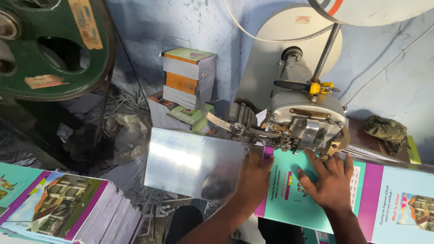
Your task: The person repeatedly picks up a book cover, opens it, places it on a sewing machine, and sews the spine. The person then removes the bound book and places it on a growing stack. This cycle is repeated multiple times.
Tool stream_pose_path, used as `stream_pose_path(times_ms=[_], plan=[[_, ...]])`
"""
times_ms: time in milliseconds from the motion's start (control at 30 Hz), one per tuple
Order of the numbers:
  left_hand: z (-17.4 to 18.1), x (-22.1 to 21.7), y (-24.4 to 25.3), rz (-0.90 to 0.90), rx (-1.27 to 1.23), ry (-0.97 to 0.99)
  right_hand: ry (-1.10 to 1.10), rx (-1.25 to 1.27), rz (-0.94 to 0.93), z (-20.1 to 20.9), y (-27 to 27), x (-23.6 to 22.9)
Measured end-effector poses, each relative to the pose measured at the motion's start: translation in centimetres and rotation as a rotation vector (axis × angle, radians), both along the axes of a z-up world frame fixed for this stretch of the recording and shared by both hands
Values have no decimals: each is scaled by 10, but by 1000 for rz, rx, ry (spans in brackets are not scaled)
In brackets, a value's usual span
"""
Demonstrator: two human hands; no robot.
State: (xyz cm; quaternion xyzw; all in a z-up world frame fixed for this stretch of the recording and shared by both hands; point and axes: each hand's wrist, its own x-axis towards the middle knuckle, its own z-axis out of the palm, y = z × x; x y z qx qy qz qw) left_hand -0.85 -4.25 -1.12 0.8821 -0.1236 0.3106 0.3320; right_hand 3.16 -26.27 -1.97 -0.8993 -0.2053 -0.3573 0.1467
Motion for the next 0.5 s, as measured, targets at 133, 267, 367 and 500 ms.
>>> stream_pose_path(times_ms=[133, 267, 367, 500], plan=[[1, -2, -6, 15, 11, -18, 52, -9, -38, -1, -7, 0], [4, -4, -6, -8, -16, 25, 25, 4, -20, 0, -8, 0], [5, -4, -6, 5, 15, 12, 2, 2, -19, 0, -8, 0], [4, -4, -7, 2, 20, 46, -14, 9, -7, 1, -10, 0]])
